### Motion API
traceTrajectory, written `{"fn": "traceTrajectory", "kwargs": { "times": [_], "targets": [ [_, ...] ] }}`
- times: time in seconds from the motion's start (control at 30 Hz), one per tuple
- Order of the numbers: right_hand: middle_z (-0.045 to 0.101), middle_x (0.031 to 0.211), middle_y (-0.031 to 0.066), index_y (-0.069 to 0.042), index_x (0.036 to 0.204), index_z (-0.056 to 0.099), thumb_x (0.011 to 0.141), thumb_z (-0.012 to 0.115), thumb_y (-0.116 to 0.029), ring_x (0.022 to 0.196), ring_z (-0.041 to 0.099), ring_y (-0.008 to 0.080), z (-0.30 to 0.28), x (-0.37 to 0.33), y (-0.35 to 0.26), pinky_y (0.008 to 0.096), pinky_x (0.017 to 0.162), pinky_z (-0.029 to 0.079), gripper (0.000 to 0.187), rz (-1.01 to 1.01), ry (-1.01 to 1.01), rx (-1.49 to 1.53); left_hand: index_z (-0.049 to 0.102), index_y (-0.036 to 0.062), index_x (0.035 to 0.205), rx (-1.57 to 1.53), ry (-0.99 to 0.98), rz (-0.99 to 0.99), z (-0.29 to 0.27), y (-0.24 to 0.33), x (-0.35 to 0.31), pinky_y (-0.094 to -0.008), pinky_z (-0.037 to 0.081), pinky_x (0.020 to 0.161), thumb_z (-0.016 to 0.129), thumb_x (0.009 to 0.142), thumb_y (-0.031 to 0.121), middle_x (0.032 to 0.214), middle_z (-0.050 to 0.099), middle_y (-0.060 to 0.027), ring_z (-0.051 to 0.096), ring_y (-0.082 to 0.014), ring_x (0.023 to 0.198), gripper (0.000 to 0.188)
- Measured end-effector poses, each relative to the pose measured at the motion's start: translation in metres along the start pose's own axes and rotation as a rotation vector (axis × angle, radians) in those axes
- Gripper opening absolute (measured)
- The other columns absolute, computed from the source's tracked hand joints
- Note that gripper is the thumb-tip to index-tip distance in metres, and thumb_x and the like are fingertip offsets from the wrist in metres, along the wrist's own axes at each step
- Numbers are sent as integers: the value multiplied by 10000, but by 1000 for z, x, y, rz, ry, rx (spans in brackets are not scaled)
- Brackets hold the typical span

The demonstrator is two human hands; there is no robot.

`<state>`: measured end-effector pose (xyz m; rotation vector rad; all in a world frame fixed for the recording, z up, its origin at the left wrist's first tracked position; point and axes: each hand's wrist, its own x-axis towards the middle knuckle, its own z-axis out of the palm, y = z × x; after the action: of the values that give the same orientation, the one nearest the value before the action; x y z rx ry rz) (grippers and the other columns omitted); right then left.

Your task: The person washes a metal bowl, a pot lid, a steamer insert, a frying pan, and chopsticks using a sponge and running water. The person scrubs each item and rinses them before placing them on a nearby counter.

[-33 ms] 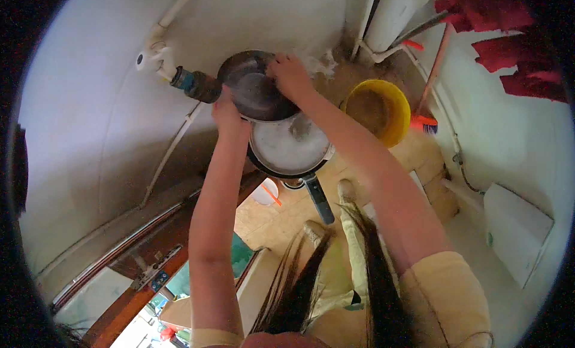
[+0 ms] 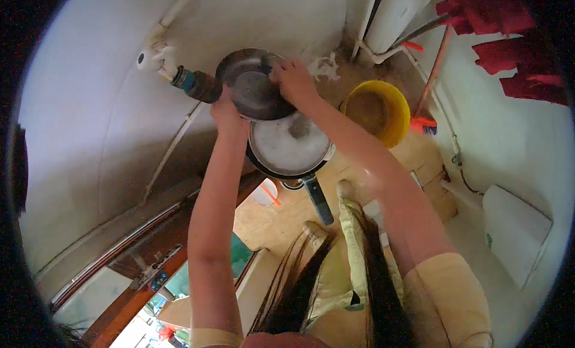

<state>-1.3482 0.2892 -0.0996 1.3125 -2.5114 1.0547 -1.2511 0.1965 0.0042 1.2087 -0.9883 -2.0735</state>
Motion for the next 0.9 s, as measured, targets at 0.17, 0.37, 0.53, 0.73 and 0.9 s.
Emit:
{"fn": "traceTrajectory", "kwargs": {
  "times": [0.17,0.37,0.53,0.73,0.9],
  "targets": [
    [527,825,133,-49,813,549,666,538,-6,817,506,324,-15,-62,-21,411,680,415,154,259,72,378,484,49,1120,272,-68,368,5,-19,7,-322,456,705,511,821,102,961,563,-66,556,-197,837,305],
    [491,992,179,-25,926,510,687,539,-19,817,521,340,-6,-96,-15,402,692,447,240,434,-28,95,476,155,1194,1194,-221,1221,3,-12,10,-346,448,658,516,765,34,934,556,-96,561,-266,797,447],
    [420,1137,208,-6,1102,448,691,562,-84,794,558,277,11,-104,-12,334,602,509,433,326,-255,-412,531,209,1138,1654,-257,1538,-28,6,13,-360,420,667,544,707,42,914,551,-55,543,-230,778,463],
    [465,1092,204,21,1108,441,720,555,-113,714,587,246,12,-96,-13,290,559,512,426,181,-280,-595,578,246,1064,1678,-143,1837,-74,25,-3,-342,347,670,584,688,157,902,559,-1,456,-175,770,387],
    [600,808,151,-4,1009,510,684,590,-108,683,619,263,17,-80,-5,333,585,511,351,379,-526,-529,555,239,1108,1651,-37,1796,-114,25,-12,-345,303,721,525,674,35,967,565,27,431,-185,780,480]
  ]
}}
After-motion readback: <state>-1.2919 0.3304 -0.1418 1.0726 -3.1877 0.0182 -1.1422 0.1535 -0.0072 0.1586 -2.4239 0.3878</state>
